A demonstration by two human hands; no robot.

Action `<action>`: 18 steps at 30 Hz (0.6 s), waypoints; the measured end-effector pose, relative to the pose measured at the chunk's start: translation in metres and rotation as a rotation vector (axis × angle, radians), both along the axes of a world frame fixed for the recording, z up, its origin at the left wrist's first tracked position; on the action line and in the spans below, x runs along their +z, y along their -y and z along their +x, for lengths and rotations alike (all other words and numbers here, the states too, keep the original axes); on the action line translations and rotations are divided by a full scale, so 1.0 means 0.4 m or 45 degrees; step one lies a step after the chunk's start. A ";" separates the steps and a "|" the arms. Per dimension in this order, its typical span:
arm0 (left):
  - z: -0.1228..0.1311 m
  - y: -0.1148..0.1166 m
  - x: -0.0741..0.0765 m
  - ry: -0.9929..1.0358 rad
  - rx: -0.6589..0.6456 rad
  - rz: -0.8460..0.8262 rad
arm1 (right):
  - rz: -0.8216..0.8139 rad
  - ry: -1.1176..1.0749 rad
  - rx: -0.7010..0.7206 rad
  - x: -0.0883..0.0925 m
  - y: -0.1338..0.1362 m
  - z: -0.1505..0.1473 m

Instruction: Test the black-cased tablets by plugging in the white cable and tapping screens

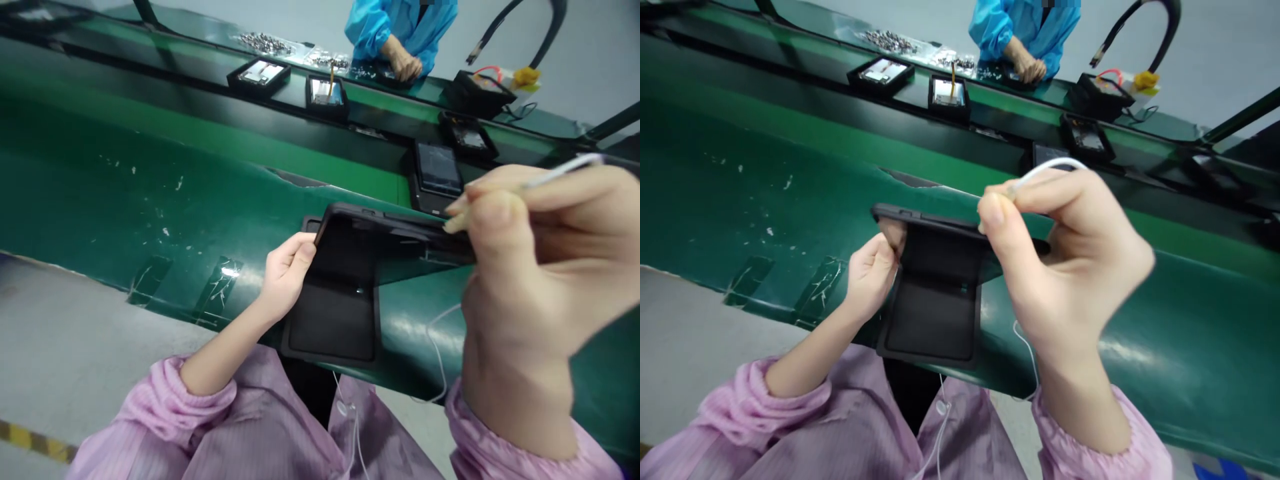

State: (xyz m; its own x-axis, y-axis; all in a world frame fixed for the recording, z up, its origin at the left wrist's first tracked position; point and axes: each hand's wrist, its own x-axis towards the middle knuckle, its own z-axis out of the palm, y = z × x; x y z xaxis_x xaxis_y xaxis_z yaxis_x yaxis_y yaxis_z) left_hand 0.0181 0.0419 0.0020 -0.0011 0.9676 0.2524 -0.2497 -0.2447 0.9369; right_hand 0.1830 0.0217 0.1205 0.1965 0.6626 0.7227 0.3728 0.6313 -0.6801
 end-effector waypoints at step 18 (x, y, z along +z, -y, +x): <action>0.060 -0.170 0.039 0.109 -0.101 -0.585 | -0.958 -0.263 0.272 -0.258 -0.264 0.116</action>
